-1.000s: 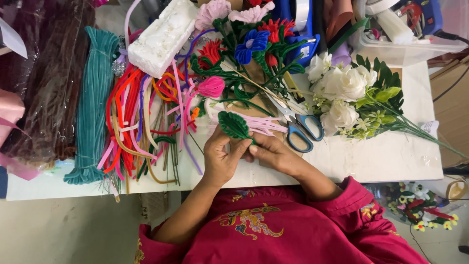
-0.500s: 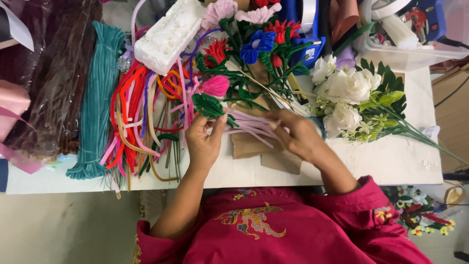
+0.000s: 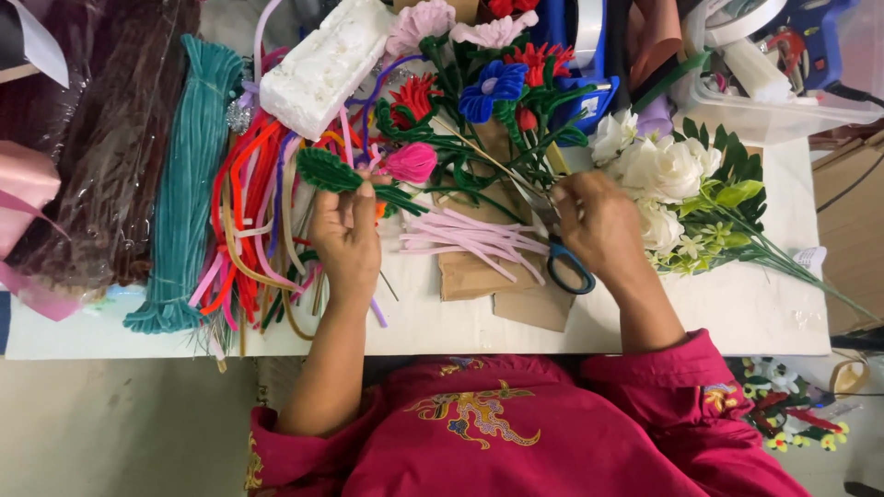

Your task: The person shapes green pipe cleaners into leaf-like forms and attaches them to a pink pipe cleaner flower. They use scissors to trim excess material and continue assembling the decorative flower components on a cluttered work table.

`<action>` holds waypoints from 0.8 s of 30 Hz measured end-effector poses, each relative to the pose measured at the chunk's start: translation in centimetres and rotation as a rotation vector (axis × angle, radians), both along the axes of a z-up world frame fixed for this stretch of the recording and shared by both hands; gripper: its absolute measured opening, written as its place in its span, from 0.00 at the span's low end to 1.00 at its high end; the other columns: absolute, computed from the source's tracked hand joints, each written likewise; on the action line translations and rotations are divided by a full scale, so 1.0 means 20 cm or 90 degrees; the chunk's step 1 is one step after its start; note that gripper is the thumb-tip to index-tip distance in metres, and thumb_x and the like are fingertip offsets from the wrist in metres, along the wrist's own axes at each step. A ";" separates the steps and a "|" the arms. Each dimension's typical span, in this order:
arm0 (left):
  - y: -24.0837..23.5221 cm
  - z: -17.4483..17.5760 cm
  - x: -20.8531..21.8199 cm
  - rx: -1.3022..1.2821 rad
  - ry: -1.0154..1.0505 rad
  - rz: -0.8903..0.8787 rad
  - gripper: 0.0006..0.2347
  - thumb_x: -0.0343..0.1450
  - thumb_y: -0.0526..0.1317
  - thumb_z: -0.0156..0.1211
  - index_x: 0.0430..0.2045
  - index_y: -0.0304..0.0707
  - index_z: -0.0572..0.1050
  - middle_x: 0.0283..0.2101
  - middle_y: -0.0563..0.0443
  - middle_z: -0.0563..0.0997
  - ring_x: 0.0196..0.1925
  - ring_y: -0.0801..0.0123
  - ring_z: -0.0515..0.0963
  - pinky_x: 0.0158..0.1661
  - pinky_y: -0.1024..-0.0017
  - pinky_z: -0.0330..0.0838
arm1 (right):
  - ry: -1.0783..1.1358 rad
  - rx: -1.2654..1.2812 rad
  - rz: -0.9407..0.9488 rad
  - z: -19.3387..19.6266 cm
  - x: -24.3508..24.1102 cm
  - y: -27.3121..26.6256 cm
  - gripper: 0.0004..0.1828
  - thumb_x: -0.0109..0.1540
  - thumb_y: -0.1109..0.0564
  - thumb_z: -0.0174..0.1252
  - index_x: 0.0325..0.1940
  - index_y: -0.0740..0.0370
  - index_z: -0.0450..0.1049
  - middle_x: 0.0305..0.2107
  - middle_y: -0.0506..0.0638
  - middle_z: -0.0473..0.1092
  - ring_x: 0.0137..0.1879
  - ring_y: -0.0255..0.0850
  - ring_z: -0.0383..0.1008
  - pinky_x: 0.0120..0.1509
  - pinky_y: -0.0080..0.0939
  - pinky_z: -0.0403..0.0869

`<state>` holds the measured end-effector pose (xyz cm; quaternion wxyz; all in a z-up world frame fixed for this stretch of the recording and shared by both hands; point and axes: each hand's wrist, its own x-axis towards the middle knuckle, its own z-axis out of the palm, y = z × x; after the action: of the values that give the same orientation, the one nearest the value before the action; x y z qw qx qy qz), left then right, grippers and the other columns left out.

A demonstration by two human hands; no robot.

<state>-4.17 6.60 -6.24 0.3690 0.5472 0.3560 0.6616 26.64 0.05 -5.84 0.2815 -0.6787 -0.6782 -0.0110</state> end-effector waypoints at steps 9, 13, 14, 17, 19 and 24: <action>-0.04 -0.04 0.07 -0.011 0.075 -0.011 0.04 0.75 0.30 0.56 0.41 0.33 0.76 0.37 0.40 0.85 0.41 0.63 0.85 0.44 0.68 0.79 | -0.157 -0.009 0.095 -0.07 -0.21 -0.07 0.17 0.60 0.49 0.57 0.52 0.51 0.79 0.45 0.48 0.73 0.50 0.48 0.75 0.50 0.45 0.76; -0.05 -0.05 0.05 -0.024 0.043 -0.029 0.04 0.76 0.30 0.54 0.41 0.32 0.75 0.38 0.40 0.85 0.41 0.66 0.84 0.45 0.68 0.78 | -0.159 -0.012 0.099 -0.07 -0.25 -0.10 0.21 0.59 0.49 0.57 0.55 0.55 0.78 0.49 0.53 0.72 0.52 0.52 0.73 0.51 0.47 0.74; -0.05 -0.04 0.03 -0.023 0.035 -0.026 0.04 0.76 0.30 0.53 0.41 0.32 0.74 0.38 0.40 0.85 0.42 0.66 0.84 0.46 0.68 0.78 | -0.174 -0.035 0.075 -0.07 -0.25 -0.10 0.23 0.59 0.48 0.58 0.57 0.55 0.77 0.51 0.54 0.71 0.54 0.54 0.72 0.52 0.49 0.74; -0.04 0.00 -0.02 -0.007 0.023 -0.005 0.04 0.77 0.30 0.53 0.42 0.33 0.74 0.40 0.39 0.84 0.44 0.66 0.83 0.48 0.68 0.77 | -0.216 -0.077 0.034 -0.03 -0.28 -0.09 0.27 0.58 0.45 0.58 0.60 0.52 0.77 0.56 0.54 0.68 0.57 0.55 0.70 0.53 0.51 0.72; -0.04 0.02 -0.08 0.008 0.018 0.015 0.04 0.77 0.31 0.53 0.43 0.34 0.73 0.41 0.39 0.84 0.46 0.64 0.84 0.49 0.67 0.77 | -0.245 -0.093 0.019 -0.04 -0.28 -0.07 0.29 0.58 0.43 0.57 0.63 0.49 0.76 0.58 0.53 0.67 0.58 0.55 0.69 0.53 0.51 0.72; -0.07 0.16 -0.20 0.062 0.051 0.090 0.04 0.78 0.31 0.52 0.43 0.32 0.73 0.40 0.38 0.83 0.45 0.61 0.83 0.50 0.64 0.76 | -0.261 -0.115 -0.034 -0.09 -0.26 -0.01 0.29 0.60 0.38 0.55 0.64 0.44 0.77 0.55 0.50 0.67 0.53 0.52 0.70 0.52 0.48 0.72</action>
<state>-8.23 5.12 -3.07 0.2798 0.5641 0.3752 0.6802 21.38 -0.09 -7.66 0.0752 -0.7026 -0.7011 -0.0955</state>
